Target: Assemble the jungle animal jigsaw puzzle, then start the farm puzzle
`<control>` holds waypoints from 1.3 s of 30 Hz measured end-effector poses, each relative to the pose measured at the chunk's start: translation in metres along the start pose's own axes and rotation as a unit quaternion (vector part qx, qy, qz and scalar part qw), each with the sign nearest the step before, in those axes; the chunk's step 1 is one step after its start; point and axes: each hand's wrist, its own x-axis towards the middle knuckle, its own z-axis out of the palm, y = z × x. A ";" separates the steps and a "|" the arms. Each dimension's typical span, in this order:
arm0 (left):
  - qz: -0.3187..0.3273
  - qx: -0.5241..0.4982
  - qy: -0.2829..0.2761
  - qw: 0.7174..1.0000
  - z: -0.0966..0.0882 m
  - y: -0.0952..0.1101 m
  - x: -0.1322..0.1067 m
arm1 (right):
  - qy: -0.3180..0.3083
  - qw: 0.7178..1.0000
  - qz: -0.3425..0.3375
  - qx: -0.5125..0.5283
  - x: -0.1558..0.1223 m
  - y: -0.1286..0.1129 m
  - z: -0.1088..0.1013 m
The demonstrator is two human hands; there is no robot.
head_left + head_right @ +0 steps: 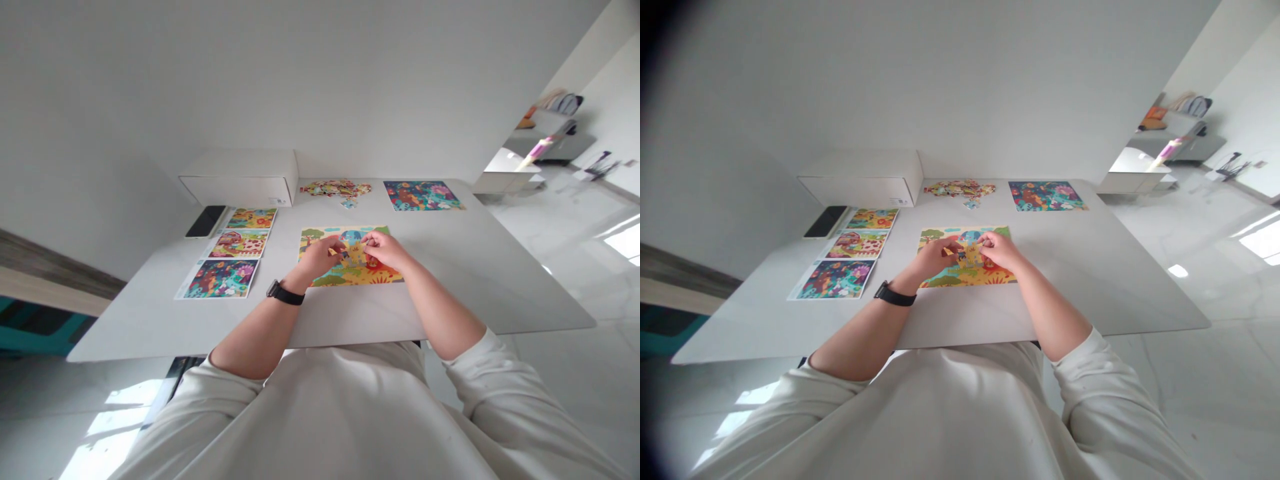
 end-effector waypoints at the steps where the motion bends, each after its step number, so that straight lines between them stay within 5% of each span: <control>1: 0.009 0.023 -0.005 1.000 0.000 -0.001 -0.001 | -0.001 1.000 0.000 -0.010 0.000 0.001 0.001; 10: 0.101 0.202 -0.051 0.973 -0.002 0.002 -0.008 | 0.015 0.991 0.010 -0.131 0.001 0.007 0.005; 21: 0.111 0.238 -0.092 0.961 -0.002 0.006 -0.010 | 0.034 0.964 -0.035 -0.260 -0.004 -0.003 0.009; 39: 0.127 0.252 -0.077 0.956 0.003 -0.003 -0.009 | 0.023 0.918 -0.097 -0.383 -0.004 0.002 0.013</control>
